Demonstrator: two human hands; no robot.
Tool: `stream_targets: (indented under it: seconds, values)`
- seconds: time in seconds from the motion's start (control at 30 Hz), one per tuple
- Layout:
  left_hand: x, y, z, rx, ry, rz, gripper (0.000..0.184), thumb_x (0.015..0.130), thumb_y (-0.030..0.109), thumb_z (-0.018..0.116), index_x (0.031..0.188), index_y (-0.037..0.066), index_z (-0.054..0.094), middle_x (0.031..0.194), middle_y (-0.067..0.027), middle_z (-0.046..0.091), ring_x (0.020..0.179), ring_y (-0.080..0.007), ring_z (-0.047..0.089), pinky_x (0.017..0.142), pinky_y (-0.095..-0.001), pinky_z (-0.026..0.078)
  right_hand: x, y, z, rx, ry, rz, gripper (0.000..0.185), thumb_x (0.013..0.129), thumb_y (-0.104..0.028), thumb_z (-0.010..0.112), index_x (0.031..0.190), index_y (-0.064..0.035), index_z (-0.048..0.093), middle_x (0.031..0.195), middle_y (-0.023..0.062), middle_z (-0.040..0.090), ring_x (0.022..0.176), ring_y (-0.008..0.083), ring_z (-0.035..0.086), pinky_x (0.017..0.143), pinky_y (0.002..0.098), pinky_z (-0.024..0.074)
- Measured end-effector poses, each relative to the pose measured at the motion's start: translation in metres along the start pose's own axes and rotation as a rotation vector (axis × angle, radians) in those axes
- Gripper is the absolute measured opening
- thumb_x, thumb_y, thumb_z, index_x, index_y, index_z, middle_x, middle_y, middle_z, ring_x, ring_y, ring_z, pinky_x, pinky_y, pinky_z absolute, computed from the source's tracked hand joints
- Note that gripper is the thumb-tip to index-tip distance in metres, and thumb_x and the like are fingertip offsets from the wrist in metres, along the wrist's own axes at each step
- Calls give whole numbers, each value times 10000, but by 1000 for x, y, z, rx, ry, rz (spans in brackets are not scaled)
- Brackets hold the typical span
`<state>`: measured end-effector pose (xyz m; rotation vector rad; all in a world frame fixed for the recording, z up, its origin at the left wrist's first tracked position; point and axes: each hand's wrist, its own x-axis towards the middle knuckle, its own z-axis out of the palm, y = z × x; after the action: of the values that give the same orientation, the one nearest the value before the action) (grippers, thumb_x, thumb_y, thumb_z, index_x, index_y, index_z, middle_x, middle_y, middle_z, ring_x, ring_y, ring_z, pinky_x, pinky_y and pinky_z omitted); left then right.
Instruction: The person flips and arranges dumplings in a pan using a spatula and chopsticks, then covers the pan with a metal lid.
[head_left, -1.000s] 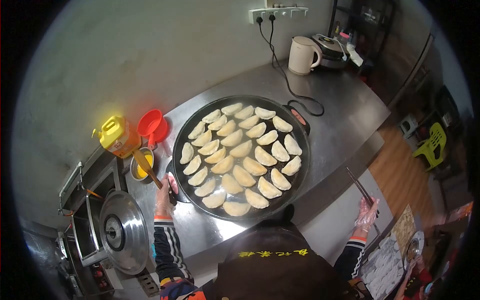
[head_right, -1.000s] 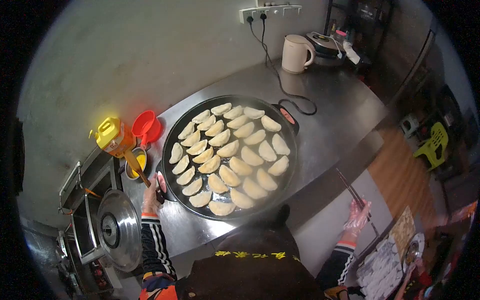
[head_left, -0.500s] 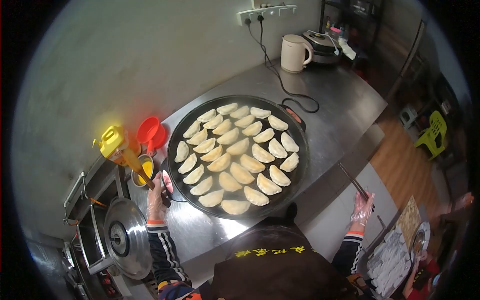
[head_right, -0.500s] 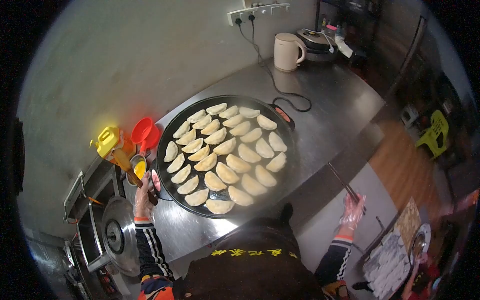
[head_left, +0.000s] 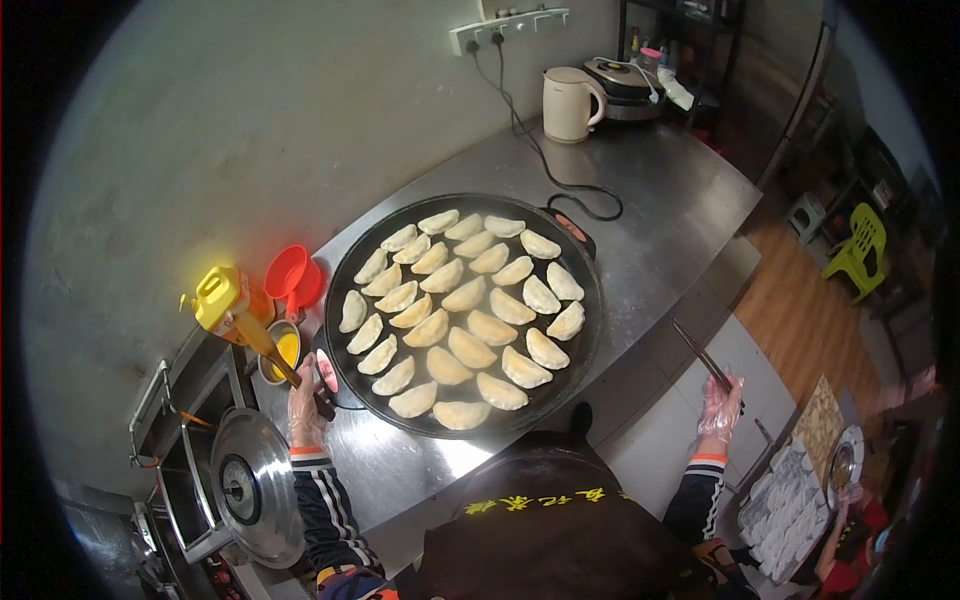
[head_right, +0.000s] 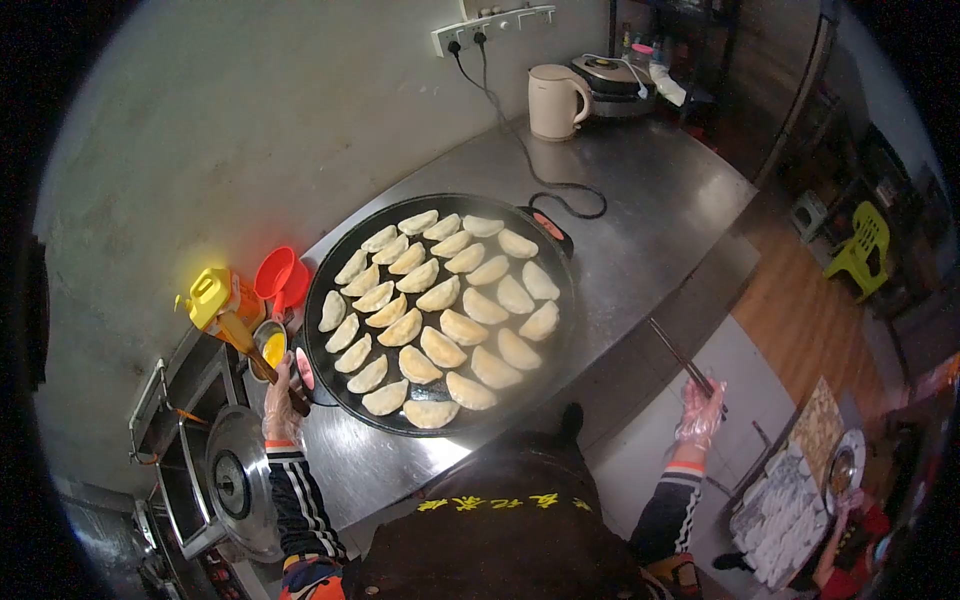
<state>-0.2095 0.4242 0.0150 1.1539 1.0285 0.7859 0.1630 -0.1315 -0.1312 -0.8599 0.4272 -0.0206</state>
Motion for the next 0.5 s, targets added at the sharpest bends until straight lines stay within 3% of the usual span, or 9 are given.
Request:
stream_targets:
  seconds: [0.2,0.3,0.5]
  values:
    - [-4,-1,6,-33,53,-17,528,961,371,528,1347,18,457,983,-12,632,729,-101,592,608,-201,468,0,1,0,-26,-17,-3,380,937,-386,573,996,-11,574,952,120,637,862,198,652,781,279,572]
    - [6,-8,-11,3,-14,-65,570,926,418,575,1363,83,429,1106,-119,616,879,-183,633,725,-307,534,0,2,1,-44,-23,-2,389,941,-391,564,1008,-9,570,963,123,633,870,194,648,781,276,570]
    - [17,-22,-24,74,-39,-37,554,950,419,529,1379,82,435,1083,-81,612,843,-168,614,687,-296,525,2,3,9,-35,-30,11,392,944,-390,558,1010,-4,568,951,126,628,851,194,643,772,280,570]
